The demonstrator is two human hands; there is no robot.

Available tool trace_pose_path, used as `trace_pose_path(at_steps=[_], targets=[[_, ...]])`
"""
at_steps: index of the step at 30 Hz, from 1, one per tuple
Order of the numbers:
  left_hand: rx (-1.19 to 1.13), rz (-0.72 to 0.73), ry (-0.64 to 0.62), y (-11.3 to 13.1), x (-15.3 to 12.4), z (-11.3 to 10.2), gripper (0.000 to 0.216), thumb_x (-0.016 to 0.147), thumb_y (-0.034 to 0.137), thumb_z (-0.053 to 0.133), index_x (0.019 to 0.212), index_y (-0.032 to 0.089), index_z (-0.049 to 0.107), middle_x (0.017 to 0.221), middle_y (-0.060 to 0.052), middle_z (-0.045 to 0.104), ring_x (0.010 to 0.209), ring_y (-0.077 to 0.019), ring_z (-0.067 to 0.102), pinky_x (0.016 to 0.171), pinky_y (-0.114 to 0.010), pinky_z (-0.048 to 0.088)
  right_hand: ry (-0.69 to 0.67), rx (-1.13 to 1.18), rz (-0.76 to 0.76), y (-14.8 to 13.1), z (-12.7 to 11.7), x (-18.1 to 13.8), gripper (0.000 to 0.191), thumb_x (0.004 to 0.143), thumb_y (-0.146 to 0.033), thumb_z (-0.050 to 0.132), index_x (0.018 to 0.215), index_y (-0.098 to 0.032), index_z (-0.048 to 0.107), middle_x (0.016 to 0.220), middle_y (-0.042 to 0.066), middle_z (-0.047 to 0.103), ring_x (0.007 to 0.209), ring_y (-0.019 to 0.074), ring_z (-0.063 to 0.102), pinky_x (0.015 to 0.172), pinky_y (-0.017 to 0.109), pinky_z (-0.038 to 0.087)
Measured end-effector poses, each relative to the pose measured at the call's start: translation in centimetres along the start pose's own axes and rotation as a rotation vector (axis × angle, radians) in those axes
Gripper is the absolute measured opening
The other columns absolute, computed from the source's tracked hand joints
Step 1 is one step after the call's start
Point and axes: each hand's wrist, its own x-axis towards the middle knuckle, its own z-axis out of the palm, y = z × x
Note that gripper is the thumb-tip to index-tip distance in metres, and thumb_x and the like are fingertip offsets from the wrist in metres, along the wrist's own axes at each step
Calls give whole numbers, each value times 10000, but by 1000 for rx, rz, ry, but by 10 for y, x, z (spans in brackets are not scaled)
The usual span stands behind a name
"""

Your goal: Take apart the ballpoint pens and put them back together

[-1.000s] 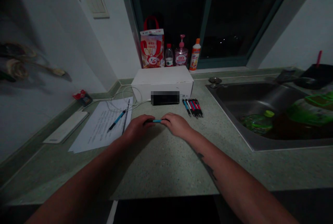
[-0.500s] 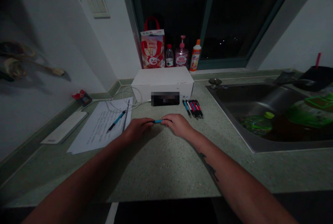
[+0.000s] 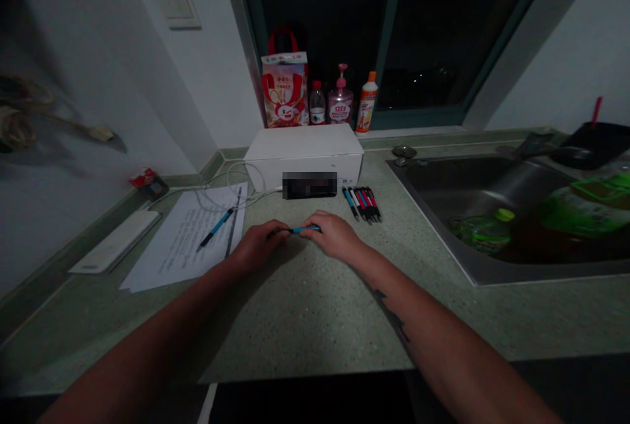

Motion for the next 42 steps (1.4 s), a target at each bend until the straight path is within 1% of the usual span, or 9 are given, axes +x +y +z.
trace_pose_path(at_steps=[4,8,12,18,22,27,31,35,42], targets=[[37,-8,-10,1,0,0,375,972,414,427,800,193,677,727,-17,694,701,-178,623,705,-286,429,10,-36,42,-4,2,-2,195,912,-315,657,1082,-239,715,1006,50,735,910,201,663,784,300,453],[58,-43,-16,2,0,1,408,975,431,410,799,190,687,669,-14,673,656,-176,607,672,-285,412,-67,-50,54,-6,3,-2,264,998,-352,518,961,-232,751,933,51,748,874,197,678,770,299,452],[47,-89,-14,3,0,1,480,986,470,372,791,180,699,585,-11,624,585,-173,583,616,-284,395,-7,-70,40,-6,3,-3,176,917,-330,655,1038,-225,729,980,52,736,891,197,662,769,295,448],[112,-87,2,4,0,1,470,982,468,388,806,186,721,607,-24,651,614,-186,596,617,-287,390,-72,-47,34,-8,4,-3,226,986,-330,544,961,-223,742,917,49,732,844,183,654,756,296,440],[116,-91,-2,2,0,3,484,983,485,385,813,188,727,603,-30,650,635,-194,606,609,-281,386,-2,-78,28,-9,4,-4,183,900,-293,674,1069,-231,710,1012,53,718,911,197,652,782,300,443],[128,-79,8,1,0,2,475,984,472,383,811,189,724,631,-32,663,643,-194,610,630,-284,395,-63,-110,42,-10,4,-4,220,989,-338,534,1021,-243,730,979,48,735,896,206,667,773,308,449],[128,-81,0,3,1,0,473,986,464,376,820,184,719,640,-34,661,633,-190,604,624,-281,386,-9,-132,34,-10,4,-4,214,913,-320,654,1103,-236,702,1050,60,718,942,210,658,793,305,450],[132,-65,3,4,0,1,446,986,448,395,834,180,717,662,-37,672,639,-189,603,641,-287,391,-64,-128,45,-10,4,-4,233,990,-365,533,1044,-251,728,1006,53,732,921,214,666,795,320,455],[91,-126,58,0,2,-4,422,993,436,402,869,186,718,687,-24,678,670,-187,615,649,-288,405,149,-176,21,-3,-1,-4,111,922,-239,628,1010,-207,688,1004,69,700,968,222,628,838,325,457]])
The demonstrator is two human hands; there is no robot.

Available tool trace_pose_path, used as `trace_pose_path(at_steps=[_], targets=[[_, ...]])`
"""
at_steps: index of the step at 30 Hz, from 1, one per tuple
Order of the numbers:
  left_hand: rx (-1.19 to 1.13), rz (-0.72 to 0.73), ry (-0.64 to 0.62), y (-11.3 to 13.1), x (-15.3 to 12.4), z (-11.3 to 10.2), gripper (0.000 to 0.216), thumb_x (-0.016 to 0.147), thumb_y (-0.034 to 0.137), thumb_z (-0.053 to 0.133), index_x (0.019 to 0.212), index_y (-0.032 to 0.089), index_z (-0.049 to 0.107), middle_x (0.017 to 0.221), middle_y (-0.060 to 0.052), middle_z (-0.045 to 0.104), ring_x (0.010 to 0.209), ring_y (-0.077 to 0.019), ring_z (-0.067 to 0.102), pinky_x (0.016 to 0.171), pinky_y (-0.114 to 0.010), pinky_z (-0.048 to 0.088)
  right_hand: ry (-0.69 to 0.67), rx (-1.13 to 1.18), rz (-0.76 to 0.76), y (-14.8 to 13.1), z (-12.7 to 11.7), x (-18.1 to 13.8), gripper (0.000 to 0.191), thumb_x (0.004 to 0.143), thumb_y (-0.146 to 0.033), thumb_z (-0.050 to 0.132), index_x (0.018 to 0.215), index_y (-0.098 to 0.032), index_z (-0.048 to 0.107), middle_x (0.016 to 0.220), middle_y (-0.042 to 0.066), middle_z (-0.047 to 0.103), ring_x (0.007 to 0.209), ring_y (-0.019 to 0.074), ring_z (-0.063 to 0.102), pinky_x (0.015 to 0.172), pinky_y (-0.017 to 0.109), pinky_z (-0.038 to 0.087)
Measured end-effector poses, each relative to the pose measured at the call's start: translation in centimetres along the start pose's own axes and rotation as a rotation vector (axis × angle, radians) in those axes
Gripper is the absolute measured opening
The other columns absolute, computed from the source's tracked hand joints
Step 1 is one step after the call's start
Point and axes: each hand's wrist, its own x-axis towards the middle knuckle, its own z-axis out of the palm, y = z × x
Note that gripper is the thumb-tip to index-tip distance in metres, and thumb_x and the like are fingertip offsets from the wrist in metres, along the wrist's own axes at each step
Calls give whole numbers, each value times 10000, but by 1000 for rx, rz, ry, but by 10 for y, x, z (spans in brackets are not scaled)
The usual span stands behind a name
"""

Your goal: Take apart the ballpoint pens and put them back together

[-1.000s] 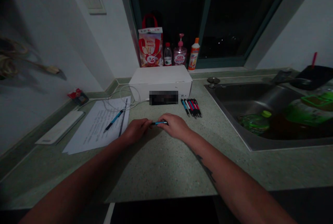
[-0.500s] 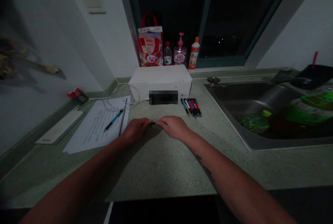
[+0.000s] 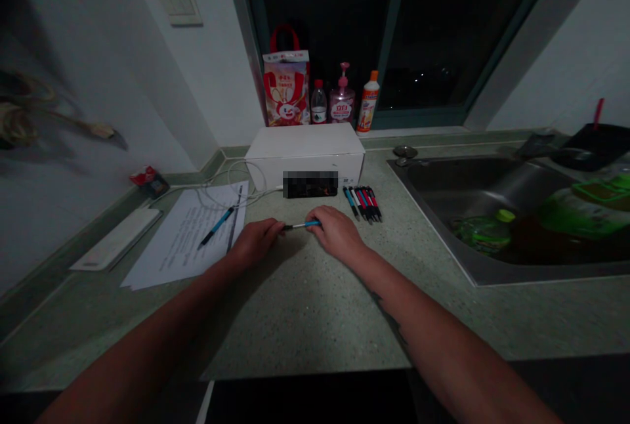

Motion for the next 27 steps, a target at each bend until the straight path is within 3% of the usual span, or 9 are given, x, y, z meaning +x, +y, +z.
trace_pose_path(at_steps=[2,7,13,17,21,25,27], targets=[[9,12,24,0,1,-1,363,981,408,444,900,188,721,767,-31,701,726,-189,627,673,-289,416,57,10,46,5,1,1,153,950,-281,594,1034,-205,697,1023,77,709,985,231,636,864,342,467],[108,199,26,3,0,5,205,921,331,588,883,186,727,861,-46,680,840,-194,609,747,-296,430,137,76,147,11,5,4,258,982,-303,512,1094,-202,721,1099,90,725,1016,239,661,903,364,493],[164,110,92,1,1,2,177,912,269,589,968,174,726,891,-66,678,871,-216,609,768,-320,449,180,64,172,14,10,5,296,941,-199,490,1141,-175,708,1144,116,718,1074,260,652,967,409,486],[200,243,5,3,-1,1,166,881,238,608,958,204,750,900,-63,700,872,-223,616,787,-328,449,225,170,177,14,10,6,312,970,-265,484,1190,-201,696,1204,97,713,1120,246,649,991,397,480],[162,336,-69,6,-5,10,130,825,244,671,916,219,761,867,-60,697,854,-231,620,789,-339,454,161,149,163,7,7,5,328,967,-235,466,1177,-234,718,1134,72,726,1047,222,663,936,366,493],[-157,132,132,4,-3,16,322,821,379,687,1086,197,697,940,-69,696,850,-215,628,778,-333,481,54,171,43,-2,4,3,290,932,-187,530,1141,-233,725,1037,59,721,963,202,659,866,339,492],[-404,3,137,4,0,15,410,854,452,630,1159,180,658,915,-65,701,799,-199,633,721,-314,484,21,224,-18,-5,5,2,230,914,-190,582,1088,-229,727,1022,53,725,968,198,657,872,340,483]])
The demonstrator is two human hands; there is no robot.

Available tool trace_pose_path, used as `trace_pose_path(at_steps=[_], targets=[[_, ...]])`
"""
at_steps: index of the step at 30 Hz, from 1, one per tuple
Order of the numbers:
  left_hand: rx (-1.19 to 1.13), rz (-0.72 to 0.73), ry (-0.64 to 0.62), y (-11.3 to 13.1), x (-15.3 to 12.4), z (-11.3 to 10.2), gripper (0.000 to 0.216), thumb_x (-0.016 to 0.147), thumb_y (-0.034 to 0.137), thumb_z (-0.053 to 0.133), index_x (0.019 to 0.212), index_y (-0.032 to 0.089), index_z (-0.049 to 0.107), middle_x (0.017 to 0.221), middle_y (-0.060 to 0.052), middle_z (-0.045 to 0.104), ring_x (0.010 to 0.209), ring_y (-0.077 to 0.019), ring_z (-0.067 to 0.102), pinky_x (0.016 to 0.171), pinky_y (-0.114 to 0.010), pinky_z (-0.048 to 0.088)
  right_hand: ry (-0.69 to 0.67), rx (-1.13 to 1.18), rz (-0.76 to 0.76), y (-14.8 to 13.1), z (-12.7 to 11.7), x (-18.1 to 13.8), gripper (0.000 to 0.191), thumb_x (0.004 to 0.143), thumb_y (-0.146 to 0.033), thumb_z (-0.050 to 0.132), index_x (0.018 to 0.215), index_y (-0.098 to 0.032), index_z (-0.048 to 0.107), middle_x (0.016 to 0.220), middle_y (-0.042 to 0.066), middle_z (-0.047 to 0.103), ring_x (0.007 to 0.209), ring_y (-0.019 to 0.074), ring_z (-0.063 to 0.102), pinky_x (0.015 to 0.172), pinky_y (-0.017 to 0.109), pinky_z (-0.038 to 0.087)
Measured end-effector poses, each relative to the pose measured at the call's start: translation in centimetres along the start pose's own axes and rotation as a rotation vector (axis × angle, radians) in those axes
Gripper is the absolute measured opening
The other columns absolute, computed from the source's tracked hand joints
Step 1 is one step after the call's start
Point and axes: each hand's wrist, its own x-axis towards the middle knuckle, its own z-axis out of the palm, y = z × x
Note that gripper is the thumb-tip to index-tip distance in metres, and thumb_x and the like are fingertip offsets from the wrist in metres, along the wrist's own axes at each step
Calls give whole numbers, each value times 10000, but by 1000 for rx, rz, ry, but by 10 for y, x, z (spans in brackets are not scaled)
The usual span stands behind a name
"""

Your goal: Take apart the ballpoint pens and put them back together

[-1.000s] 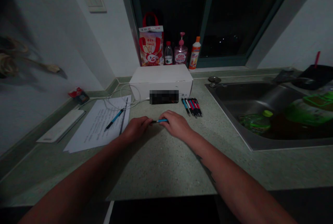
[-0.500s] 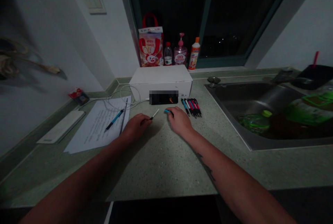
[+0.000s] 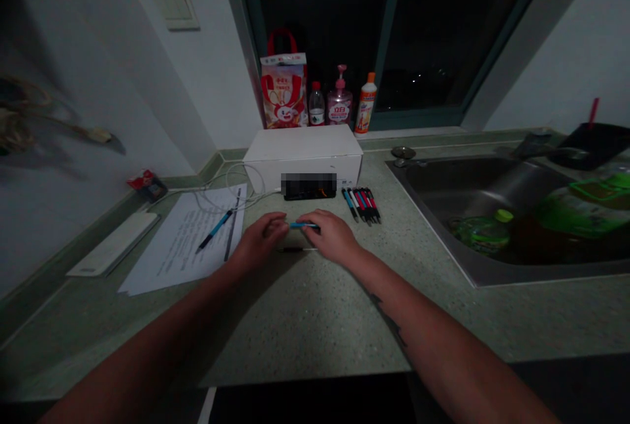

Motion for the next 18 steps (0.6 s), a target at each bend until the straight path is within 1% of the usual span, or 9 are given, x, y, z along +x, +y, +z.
trace_pose_path(at_steps=[1,3,6,9,11,14,16,18], targets=[[-108,-59,-35,1,1,0,424,862,479,609,1150,172,662,891,-63,704,770,-194,631,688,-305,478,-10,46,-7,-1,1,0,202,902,-194,606,1063,-228,723,1011,49,730,960,194,660,868,338,482],[-284,-147,-127,4,2,-1,393,853,485,613,1048,155,701,858,-68,705,720,-180,612,642,-291,457,5,176,25,-2,3,-1,161,871,-221,658,1023,-220,711,978,40,736,919,185,669,835,325,490],[-505,-233,-201,9,0,-1,294,806,400,687,924,134,731,843,-80,698,694,-152,579,627,-273,429,85,348,122,-4,5,0,189,814,-319,727,965,-207,702,839,14,712,748,162,641,683,281,480],[-667,-310,-269,15,-3,-1,289,757,356,758,916,115,746,868,-98,697,700,-141,567,617,-261,412,142,410,173,-7,4,0,238,791,-388,735,936,-200,711,667,-24,629,592,133,540,564,253,414],[-714,-342,-298,17,-4,-1,305,731,352,790,908,106,757,884,-107,699,694,-133,555,598,-250,395,158,420,175,-9,3,1,242,795,-396,722,933,-198,718,622,-33,593,563,126,504,547,249,393],[-716,-346,-281,15,-2,-2,340,713,344,800,953,105,770,898,-113,706,680,-128,543,577,-247,379,163,382,170,-9,1,1,228,799,-384,717,934,-200,721,633,-27,605,560,126,504,542,248,387],[-653,-324,-247,11,1,-3,343,719,339,783,975,112,776,895,-115,717,663,-131,541,576,-258,385,148,330,170,-7,1,0,210,815,-363,710,950,-203,720,671,-15,643,578,134,540,558,252,404],[-551,-292,-207,8,3,-4,316,738,343,754,967,127,782,893,-108,731,647,-136,544,583,-272,404,113,240,156,-4,2,0,168,836,-317,699,961,-206,718,764,7,697,650,149,600,614,264,440]])
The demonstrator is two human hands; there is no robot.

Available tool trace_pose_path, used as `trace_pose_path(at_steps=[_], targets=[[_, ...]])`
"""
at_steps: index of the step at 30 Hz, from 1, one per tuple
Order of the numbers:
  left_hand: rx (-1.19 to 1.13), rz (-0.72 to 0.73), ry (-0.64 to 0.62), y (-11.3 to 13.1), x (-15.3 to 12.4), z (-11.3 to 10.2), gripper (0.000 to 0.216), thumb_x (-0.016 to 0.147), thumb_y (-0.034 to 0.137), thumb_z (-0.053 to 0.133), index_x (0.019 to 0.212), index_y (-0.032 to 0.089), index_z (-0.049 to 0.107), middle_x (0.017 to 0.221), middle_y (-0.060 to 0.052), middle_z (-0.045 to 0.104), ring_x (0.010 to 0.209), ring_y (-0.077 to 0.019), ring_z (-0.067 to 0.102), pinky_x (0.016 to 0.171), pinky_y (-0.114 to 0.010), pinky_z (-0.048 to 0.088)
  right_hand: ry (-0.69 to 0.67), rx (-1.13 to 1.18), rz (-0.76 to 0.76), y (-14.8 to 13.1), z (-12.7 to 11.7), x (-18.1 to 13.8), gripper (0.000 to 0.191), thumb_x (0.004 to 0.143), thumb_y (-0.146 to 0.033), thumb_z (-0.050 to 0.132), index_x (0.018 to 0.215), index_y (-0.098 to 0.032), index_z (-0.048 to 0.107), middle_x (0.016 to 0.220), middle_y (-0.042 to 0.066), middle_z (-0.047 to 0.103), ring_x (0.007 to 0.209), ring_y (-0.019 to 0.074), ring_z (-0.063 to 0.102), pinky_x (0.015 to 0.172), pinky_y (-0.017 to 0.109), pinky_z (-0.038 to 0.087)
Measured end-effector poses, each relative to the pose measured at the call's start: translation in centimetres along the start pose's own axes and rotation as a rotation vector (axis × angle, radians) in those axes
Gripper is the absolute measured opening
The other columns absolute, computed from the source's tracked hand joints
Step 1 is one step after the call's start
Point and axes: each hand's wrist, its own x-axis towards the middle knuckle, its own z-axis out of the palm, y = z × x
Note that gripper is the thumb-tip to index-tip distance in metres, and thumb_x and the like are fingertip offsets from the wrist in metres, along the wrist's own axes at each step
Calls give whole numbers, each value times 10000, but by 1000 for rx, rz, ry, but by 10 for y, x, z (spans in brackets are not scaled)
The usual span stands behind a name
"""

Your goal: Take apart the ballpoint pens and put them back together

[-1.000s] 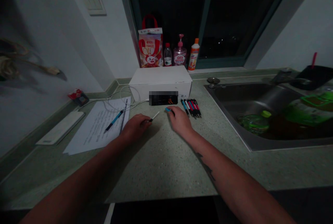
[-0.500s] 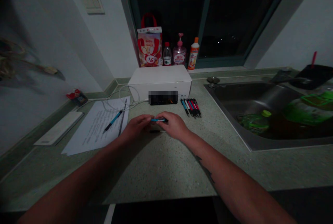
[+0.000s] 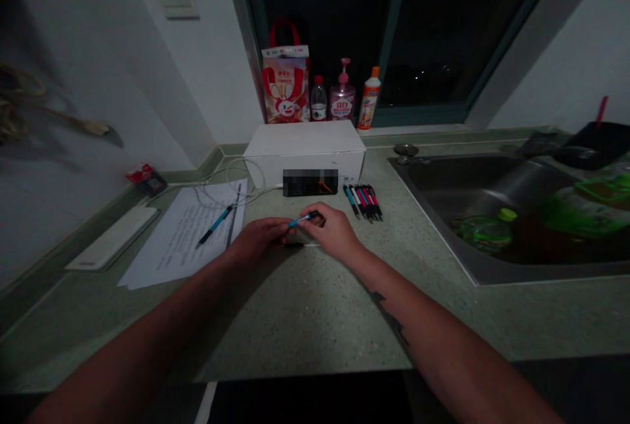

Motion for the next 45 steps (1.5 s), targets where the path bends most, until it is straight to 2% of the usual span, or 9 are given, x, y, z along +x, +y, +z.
trace_pose_path(at_steps=[6,11,18,26,30,33,38,42,45], targets=[[109,33,78,-3,2,-3,320,776,382,701,995,157,763,881,-66,748,653,-143,573,606,-273,435,-150,-295,-86,4,-2,-2,138,899,-240,665,1022,-240,728,959,37,736,868,187,667,772,302,478],[103,0,43,-5,2,-2,260,799,334,668,976,164,756,930,-80,748,674,-142,592,621,-282,456,-75,-355,-204,-1,-6,-2,176,950,-241,603,1068,-241,733,988,63,675,952,205,627,846,334,480],[144,5,123,-5,4,-6,239,781,338,688,932,169,764,898,-80,756,635,-140,576,600,-288,459,-64,-427,-265,1,-8,-2,218,966,-214,566,1116,-246,720,1028,78,661,1003,227,599,866,359,475],[-1,-28,29,-7,4,-4,291,764,325,717,974,127,752,970,-123,739,706,-155,605,671,-318,494,-83,-505,-334,-6,-10,-3,252,983,-203,521,1148,-242,707,1040,88,664,1008,239,585,860,372,472],[238,5,156,-7,8,-10,243,802,276,671,1006,161,737,851,-63,741,692,-166,632,716,-332,514,-48,-523,-191,4,-8,0,203,963,-210,555,1098,-220,707,1019,82,701,985,248,612,856,384,473],[591,151,224,-9,11,-14,207,873,237,586,998,190,744,905,-61,751,796,-199,671,806,-353,517,-61,-523,-93,15,-6,2,164,929,-195,597,1037,-214,718,1007,79,718,986,247,628,868,388,475],[998,373,118,-16,13,-15,247,887,157,552,1038,191,745,1074,-97,734,1043,-260,642,959,-399,463,-93,-577,-84,20,-3,2,181,875,-176,656,1040,-193,727,1009,100,704,1005,260,621,894,404,480],[1078,399,92,-19,14,-16,275,887,123,526,1058,176,734,1061,-109,727,1022,-263,640,931,-395,471,-67,-577,-123,13,-5,1,154,874,-189,660,1012,-212,724,995,86,691,995,252,612,885,394,475],[1092,411,82,-20,15,-17,272,892,127,518,1047,178,735,1052,-109,724,1008,-262,638,925,-390,469,-125,-558,-152,2,-7,-1,92,877,-209,662,951,-211,717,946,68,678,961,233,609,846,357,470]])
